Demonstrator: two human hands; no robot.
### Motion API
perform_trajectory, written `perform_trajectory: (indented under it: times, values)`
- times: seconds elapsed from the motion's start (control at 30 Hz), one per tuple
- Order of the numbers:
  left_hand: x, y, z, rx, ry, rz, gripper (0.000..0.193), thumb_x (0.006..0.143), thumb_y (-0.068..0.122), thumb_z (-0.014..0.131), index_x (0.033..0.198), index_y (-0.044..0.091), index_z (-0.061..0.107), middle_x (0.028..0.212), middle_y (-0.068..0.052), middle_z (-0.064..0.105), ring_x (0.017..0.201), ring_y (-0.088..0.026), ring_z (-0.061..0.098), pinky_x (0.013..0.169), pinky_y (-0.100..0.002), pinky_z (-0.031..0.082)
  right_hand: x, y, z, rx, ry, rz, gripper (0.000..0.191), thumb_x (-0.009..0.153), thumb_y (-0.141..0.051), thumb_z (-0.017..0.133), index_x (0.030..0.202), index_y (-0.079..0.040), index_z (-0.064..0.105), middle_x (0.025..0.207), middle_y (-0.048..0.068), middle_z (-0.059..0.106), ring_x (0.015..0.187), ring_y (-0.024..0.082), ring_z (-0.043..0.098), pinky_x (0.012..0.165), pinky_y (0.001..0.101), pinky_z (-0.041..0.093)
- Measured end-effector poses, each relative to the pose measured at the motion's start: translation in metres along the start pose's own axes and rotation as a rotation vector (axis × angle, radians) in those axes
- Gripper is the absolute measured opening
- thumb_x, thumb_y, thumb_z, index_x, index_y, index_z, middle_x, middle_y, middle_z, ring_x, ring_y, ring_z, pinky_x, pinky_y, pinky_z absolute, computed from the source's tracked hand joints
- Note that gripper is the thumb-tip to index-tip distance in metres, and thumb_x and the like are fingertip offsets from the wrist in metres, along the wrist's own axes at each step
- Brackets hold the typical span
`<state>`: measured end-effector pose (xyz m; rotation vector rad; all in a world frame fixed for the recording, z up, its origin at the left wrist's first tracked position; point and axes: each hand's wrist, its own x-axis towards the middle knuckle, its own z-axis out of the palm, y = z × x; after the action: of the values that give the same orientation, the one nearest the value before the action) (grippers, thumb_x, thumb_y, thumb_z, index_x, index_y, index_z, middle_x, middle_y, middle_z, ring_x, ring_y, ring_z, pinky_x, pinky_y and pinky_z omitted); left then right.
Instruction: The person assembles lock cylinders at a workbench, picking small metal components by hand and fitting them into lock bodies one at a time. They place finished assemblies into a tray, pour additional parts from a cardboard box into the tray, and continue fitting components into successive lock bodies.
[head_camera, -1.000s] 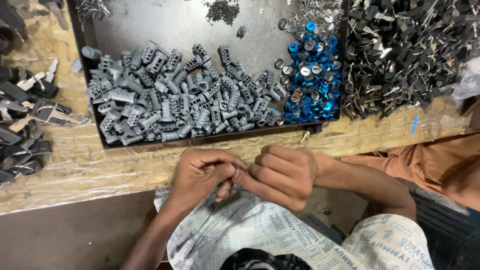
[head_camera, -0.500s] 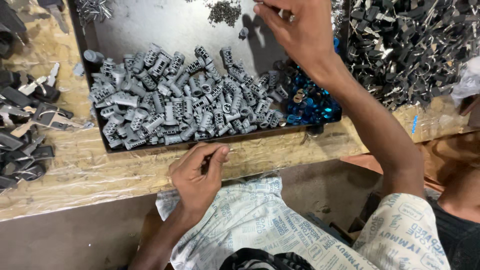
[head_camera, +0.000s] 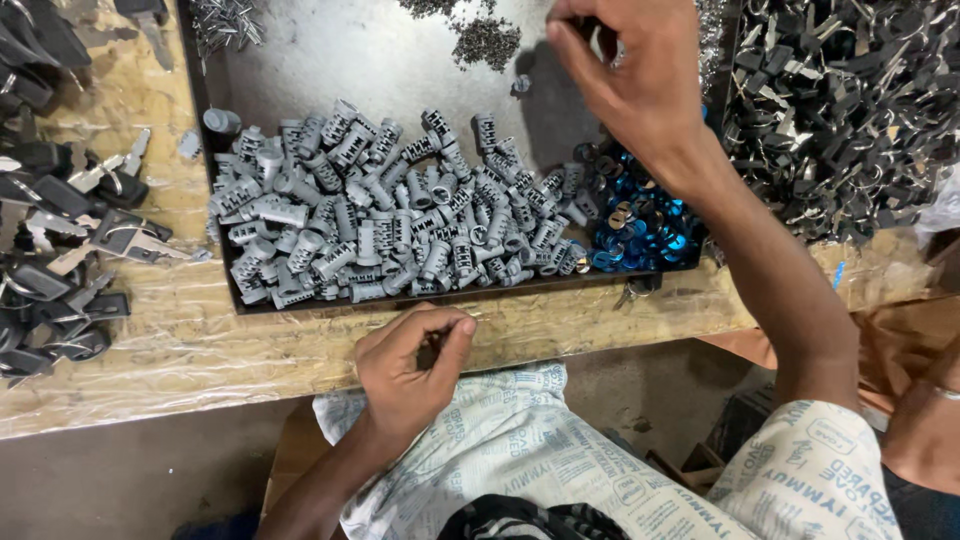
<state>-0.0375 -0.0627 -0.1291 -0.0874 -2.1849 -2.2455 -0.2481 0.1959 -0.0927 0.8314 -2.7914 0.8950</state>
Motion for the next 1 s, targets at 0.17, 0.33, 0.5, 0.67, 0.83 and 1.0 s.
perform_trajectory:
  times: [0.17, 0.33, 0.5, 0.67, 0.83, 1.0]
  values:
    - [-0.003, 0.003, -0.002, -0.352, -0.094, -0.301, 0.007, 0.102, 0.001, 0.064, 0.099, -0.004, 0.069, 0.076, -0.003, 0.067, 0.058, -0.003, 0.056, 0.049, -0.02, 0.043, -0.059, -0.063, -0.02, 0.479, -0.01, 0.291, 0.009, 0.101, -0.01, 0.073, 0.099, -0.002, 0.076, 0.086, 0.007, 0.071, 0.063, 0.008, 0.056, 0.053, 0.0241, 0.041]
    - [-0.004, 0.018, 0.007, -0.644, -0.255, -0.39, 0.009, 0.107, 0.0, 0.059, 0.104, -0.007, 0.066, 0.085, -0.006, 0.067, 0.063, -0.004, 0.056, 0.054, -0.022, 0.044, -0.119, -0.138, -0.017, 0.944, -0.174, 0.409, 0.01, 0.098, -0.005, 0.072, 0.101, 0.004, 0.074, 0.096, 0.011, 0.073, 0.082, 0.014, 0.067, 0.071, 0.0266, 0.054]
    - [0.001, 0.033, 0.013, -0.506, -0.307, -0.402, 0.009, 0.102, 0.001, 0.066, 0.101, -0.006, 0.071, 0.081, -0.006, 0.07, 0.059, -0.005, 0.057, 0.049, -0.022, 0.044, -0.146, -0.16, -0.01, 0.871, -0.121, 0.446, 0.012, 0.099, -0.006, 0.071, 0.101, 0.006, 0.072, 0.096, 0.011, 0.073, 0.084, 0.015, 0.069, 0.074, 0.0264, 0.054]
    - [0.003, 0.042, 0.012, -0.353, -0.345, -0.337, 0.009, 0.1, 0.005, 0.07, 0.097, -0.003, 0.074, 0.079, -0.005, 0.072, 0.056, -0.004, 0.058, 0.047, -0.021, 0.044, -0.158, -0.157, -0.007, 0.97, -0.097, 0.544, 0.013, 0.099, -0.006, 0.071, 0.101, 0.007, 0.072, 0.096, 0.01, 0.073, 0.085, 0.012, 0.067, 0.073, 0.0256, 0.054]
    - [0.003, 0.043, 0.012, -0.283, -0.355, -0.301, 0.008, 0.099, 0.004, 0.071, 0.095, -0.002, 0.073, 0.076, -0.004, 0.071, 0.054, -0.004, 0.059, 0.046, -0.021, 0.044, -0.164, -0.153, 0.0, 1.163, -0.099, 0.695, 0.015, 0.098, -0.007, 0.072, 0.101, 0.008, 0.072, 0.098, 0.009, 0.072, 0.088, 0.009, 0.065, 0.075, 0.0246, 0.052]
    - [0.002, 0.044, 0.013, -0.251, -0.326, -0.365, 0.007, 0.098, 0.003, 0.071, 0.094, -0.002, 0.074, 0.074, -0.005, 0.072, 0.053, -0.004, 0.058, 0.044, -0.022, 0.044, -0.163, -0.152, 0.002, 1.122, -0.104, 0.697, 0.015, 0.098, -0.007, 0.073, 0.1, 0.007, 0.072, 0.095, 0.008, 0.071, 0.086, 0.009, 0.065, 0.074, 0.0242, 0.053]
